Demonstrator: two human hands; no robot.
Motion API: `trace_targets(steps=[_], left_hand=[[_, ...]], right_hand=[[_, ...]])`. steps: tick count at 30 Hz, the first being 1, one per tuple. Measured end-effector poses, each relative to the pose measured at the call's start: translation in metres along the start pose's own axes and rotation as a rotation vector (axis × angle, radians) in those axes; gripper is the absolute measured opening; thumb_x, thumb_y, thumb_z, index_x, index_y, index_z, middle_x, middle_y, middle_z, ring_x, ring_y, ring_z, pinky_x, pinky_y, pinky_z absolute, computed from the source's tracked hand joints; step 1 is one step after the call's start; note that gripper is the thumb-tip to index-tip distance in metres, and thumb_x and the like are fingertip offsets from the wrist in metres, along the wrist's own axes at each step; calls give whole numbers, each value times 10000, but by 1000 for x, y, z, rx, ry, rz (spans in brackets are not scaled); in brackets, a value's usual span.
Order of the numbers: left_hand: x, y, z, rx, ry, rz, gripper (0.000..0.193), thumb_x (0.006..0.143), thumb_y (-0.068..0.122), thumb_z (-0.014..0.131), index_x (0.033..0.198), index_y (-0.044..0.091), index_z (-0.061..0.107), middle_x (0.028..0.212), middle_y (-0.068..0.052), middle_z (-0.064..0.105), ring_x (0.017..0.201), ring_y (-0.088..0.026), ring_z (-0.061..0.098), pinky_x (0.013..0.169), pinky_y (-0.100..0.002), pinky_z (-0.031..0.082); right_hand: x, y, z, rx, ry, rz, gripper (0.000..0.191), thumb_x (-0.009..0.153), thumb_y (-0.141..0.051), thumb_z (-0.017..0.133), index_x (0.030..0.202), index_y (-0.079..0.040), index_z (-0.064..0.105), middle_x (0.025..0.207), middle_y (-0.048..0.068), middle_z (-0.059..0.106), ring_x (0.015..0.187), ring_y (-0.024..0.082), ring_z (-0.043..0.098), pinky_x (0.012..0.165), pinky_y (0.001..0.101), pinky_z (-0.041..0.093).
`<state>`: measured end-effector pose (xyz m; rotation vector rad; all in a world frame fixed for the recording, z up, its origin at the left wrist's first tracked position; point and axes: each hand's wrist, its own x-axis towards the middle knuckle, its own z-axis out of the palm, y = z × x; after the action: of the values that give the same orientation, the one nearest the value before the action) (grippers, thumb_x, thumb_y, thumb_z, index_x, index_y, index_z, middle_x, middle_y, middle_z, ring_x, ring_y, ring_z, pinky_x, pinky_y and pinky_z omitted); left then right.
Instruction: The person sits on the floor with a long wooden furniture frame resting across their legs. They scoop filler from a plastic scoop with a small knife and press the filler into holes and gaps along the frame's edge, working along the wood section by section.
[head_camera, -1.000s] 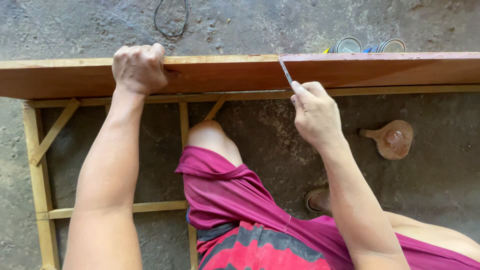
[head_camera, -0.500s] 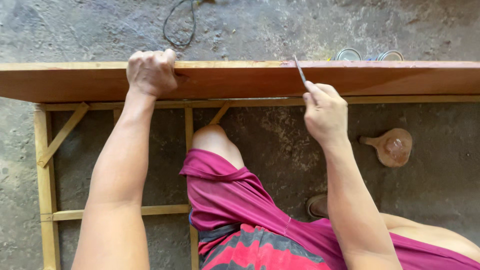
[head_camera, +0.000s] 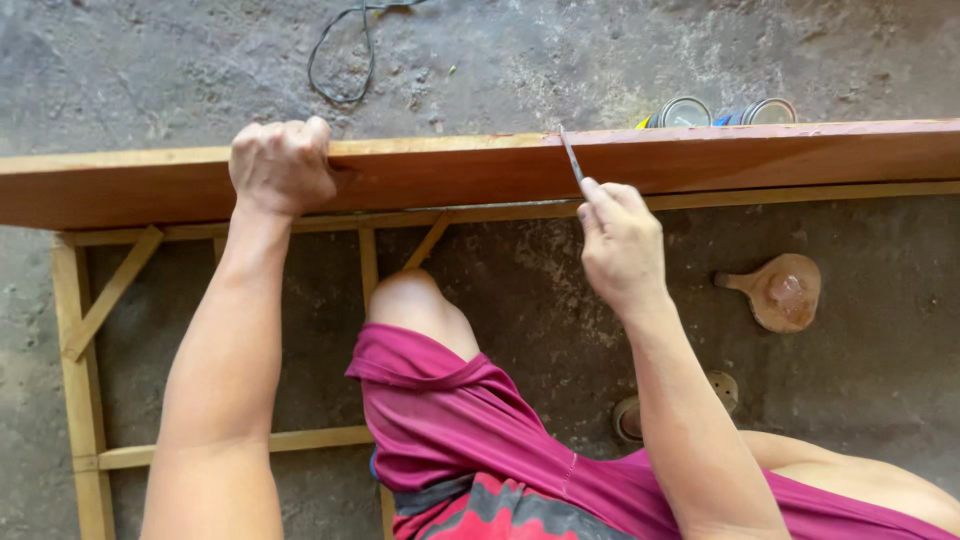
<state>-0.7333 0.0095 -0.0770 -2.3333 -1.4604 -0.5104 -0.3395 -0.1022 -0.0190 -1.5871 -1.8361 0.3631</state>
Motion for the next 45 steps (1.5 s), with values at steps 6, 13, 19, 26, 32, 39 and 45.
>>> trace_targets(steps=[6,13,19,26,32,39,45], left_hand=[[-4,1,-3,-10,-34,-23,350,941,332,698,689,133,557,625,-93,657,537,-259,660,512,-386,504],[-5,-2,3,-4,-2,-12,140,799,94,615,695,164,552,653,-89,658,595,-261,672,573,-374,518],[-14,-6,14,44,0,22,142,799,94,592,692,170,539,653,-73,654,582,-238,668,546,-342,499],[-19,-10,19,108,-78,65,370,976,194,616,629,180,486,549,-14,566,483,-154,593,521,-305,445],[-19,-4,9,108,-6,85,440,992,352,710,653,173,496,579,-16,583,529,-173,611,570,-309,451],[-2,9,-13,71,-104,28,388,935,351,750,664,178,532,614,-28,614,560,-193,629,577,-334,463],[-3,21,-21,56,-164,-8,601,887,634,852,719,125,580,739,-62,678,659,-271,669,579,-397,501]], right_hand=[[-3,-10,7,-26,-20,-17,277,980,-90,695,1252,-42,724,1111,150,698,884,283,713,759,370,579],[5,-15,1,-52,-97,-43,273,968,-80,707,1234,-29,737,1077,150,721,864,295,724,756,380,576],[-4,-1,-9,-43,65,7,225,1016,-57,691,1232,-17,739,1077,172,732,918,292,729,815,364,582],[-13,39,-47,-162,156,22,215,1031,-50,711,1237,-1,745,1126,189,734,1017,309,734,911,380,581],[-24,91,-64,-176,166,60,229,1033,-45,708,1253,5,748,1129,187,736,1001,301,730,896,366,571],[-15,77,-65,-238,179,-14,227,1001,-44,724,1223,-4,750,1072,180,721,989,333,709,883,386,570],[-18,76,-91,-76,110,32,235,1033,-44,708,1264,-14,738,1142,174,715,971,306,718,858,365,575]])
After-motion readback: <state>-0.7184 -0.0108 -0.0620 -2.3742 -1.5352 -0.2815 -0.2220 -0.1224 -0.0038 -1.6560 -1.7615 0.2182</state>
